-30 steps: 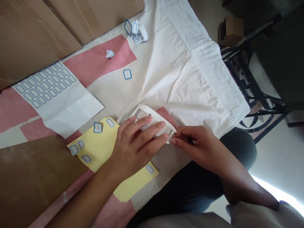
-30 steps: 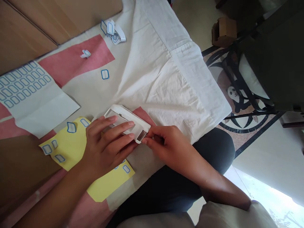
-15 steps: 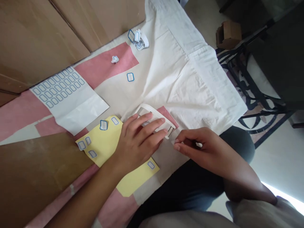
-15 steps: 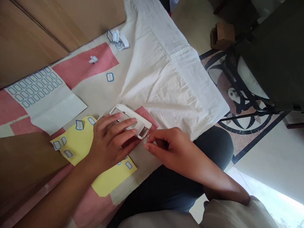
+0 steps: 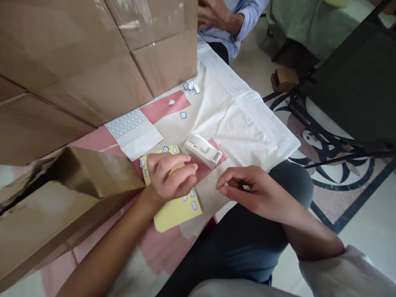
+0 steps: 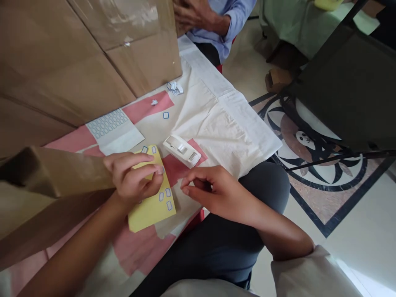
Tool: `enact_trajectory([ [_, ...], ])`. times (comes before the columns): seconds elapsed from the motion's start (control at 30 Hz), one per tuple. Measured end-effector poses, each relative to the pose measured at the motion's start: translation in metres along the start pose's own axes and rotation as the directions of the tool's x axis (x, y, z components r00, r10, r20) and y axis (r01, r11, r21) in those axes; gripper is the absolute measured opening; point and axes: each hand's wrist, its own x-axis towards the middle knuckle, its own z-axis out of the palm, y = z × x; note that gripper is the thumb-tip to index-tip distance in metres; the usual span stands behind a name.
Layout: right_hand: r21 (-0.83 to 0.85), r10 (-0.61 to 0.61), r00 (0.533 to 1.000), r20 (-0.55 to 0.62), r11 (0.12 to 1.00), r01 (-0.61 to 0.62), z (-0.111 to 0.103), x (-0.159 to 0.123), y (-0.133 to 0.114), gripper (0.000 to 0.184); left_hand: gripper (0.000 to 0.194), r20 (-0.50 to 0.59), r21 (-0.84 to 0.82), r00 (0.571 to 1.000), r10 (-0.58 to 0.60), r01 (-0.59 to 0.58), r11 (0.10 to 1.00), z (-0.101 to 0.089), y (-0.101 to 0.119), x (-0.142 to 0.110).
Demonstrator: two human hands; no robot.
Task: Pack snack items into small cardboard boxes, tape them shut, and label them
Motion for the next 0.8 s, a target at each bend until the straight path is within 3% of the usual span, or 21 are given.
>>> enact_trajectory([
  [0.03,0.001,-0.018,1.000,-0.001,1.000,0.018,0.003,-0.001,-0.001,0.022,0.023,0.032,-0.054,0.999,-0.015,0.017,0.998,-0.005,0.002,0.005],
  [0.1,-0.012,-0.067,0.998,0.005,0.998,0.067,0.008,-0.004,-0.002,0.022,0.019,0.195,-0.218,0.974,-0.118,0.161,0.963,-0.017,0.010,0.018],
  [0.17,-0.047,-0.121,0.992,0.018,0.991,0.122,0.013,-0.005,-0.001,0.021,0.026,0.405,-0.330,0.893,-0.197,0.344,0.879,-0.029,0.022,0.031],
  [0.23,-0.089,-0.167,0.985,0.030,0.981,0.169,0.017,-0.004,0.000,0.018,0.031,0.523,-0.334,0.820,-0.232,0.447,0.830,-0.039,0.039,0.042],
  [0.37,-0.130,-0.251,0.966,0.058,0.958,0.256,0.026,0.000,0.002,0.019,0.020,0.563,-0.188,0.779,-0.276,0.446,0.875,-0.051,0.067,0.050],
  [0.5,-0.135,-0.319,0.938,0.134,0.932,0.336,0.034,0.003,0.005,0.020,0.014,0.546,-0.088,0.771,-0.327,0.441,0.893,-0.060,0.082,0.036],
  [0.6,-0.147,-0.330,0.924,0.193,0.921,0.360,0.042,0.002,0.009,0.025,0.005,0.472,-0.071,0.808,-0.353,0.434,0.898,-0.070,0.092,0.017],
  [0.7,-0.140,-0.286,0.922,0.262,0.934,0.330,0.053,0.000,0.014,0.019,0.010,0.325,-0.090,0.913,-0.247,0.290,0.953,-0.085,0.109,0.002],
  [0.8,-0.343,-0.181,0.962,0.206,0.907,0.244,0.060,0.006,0.025,0.018,0.018,0.194,-0.064,0.966,-0.169,0.184,0.981,-0.111,0.125,0.000],
])
